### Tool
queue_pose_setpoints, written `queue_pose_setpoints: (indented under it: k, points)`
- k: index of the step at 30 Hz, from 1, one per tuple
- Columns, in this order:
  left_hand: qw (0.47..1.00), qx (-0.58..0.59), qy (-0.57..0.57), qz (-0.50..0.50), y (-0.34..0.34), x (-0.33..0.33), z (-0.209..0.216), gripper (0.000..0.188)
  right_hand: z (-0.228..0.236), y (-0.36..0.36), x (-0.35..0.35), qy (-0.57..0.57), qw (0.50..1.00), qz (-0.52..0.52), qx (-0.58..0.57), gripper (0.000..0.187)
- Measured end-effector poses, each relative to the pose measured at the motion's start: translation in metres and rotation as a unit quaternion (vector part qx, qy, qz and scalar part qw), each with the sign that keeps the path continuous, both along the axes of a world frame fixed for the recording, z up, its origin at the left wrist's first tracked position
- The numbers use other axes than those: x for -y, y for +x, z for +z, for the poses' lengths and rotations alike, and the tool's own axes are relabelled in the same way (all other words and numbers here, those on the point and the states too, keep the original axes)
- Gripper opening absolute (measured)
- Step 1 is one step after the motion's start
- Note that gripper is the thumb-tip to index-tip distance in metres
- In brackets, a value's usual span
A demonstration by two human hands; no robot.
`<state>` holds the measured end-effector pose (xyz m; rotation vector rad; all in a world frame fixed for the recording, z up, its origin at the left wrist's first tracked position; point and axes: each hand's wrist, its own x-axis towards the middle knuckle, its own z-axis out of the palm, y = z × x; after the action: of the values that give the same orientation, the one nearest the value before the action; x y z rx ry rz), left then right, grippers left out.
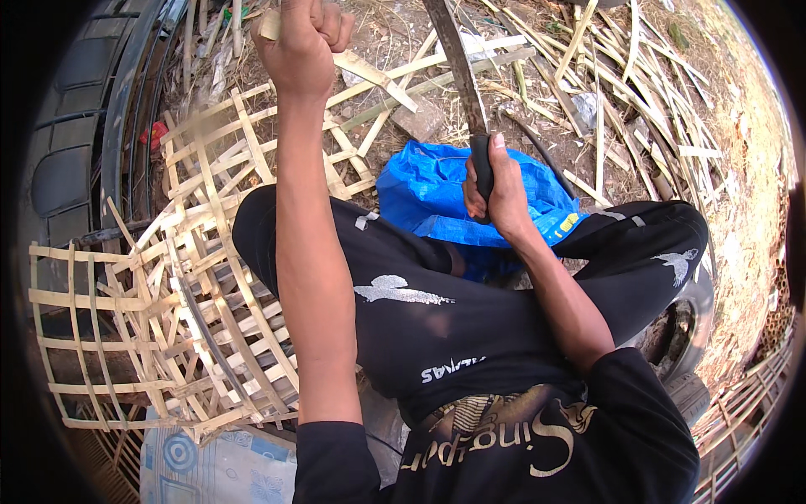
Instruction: The person is shaving a thin strip of wood using a large knife while sitting on the ground. They hold the wood strip with one hand and repeatedly scrape the knife along its surface, then use a hammer to tap the knife and split the wood further.
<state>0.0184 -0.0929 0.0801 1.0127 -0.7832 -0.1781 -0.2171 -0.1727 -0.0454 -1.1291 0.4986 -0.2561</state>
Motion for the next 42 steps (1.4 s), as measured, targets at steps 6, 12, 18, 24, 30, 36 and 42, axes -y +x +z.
queue_pose_setpoints:
  k: [6,12,18,24,30,36,42]
  points:
    - [1.000,-0.010,0.000,0.010,0.003,0.005,0.001,0.050,-0.053,0.006,-0.014,0.076,0.972,0.061,-0.212,0.064]
    - [1.000,-0.002,0.003,0.023,-0.001,0.014,0.000,0.051,-0.039,0.007,0.000,0.055,0.985,-0.006,-0.165,0.064]
    - [0.996,-0.077,-0.044,0.027,0.017,0.003,-0.017,0.046,-0.030,0.009,-0.010,0.057,0.988,0.075,-0.119,0.065]
    - [0.995,-0.077,-0.018,0.065,0.012,-0.004,-0.010,0.049,-0.012,0.008,-0.012,0.019,0.998,0.031,-0.046,0.066]
    - [0.996,-0.053,-0.042,0.066,0.011,-0.011,-0.006,0.051,-0.041,0.015,-0.023,-0.087,0.968,0.093,-0.215,0.065]
    - [0.998,-0.020,-0.010,0.060,0.013,-0.007,-0.001,0.054,-0.055,0.016,-0.004,0.013,0.976,0.008,-0.217,0.066]
    - [0.997,-0.050,-0.036,0.041,0.022,-0.020,-0.006,0.052,-0.018,0.016,-0.010,0.043,0.997,0.025,-0.062,0.064]
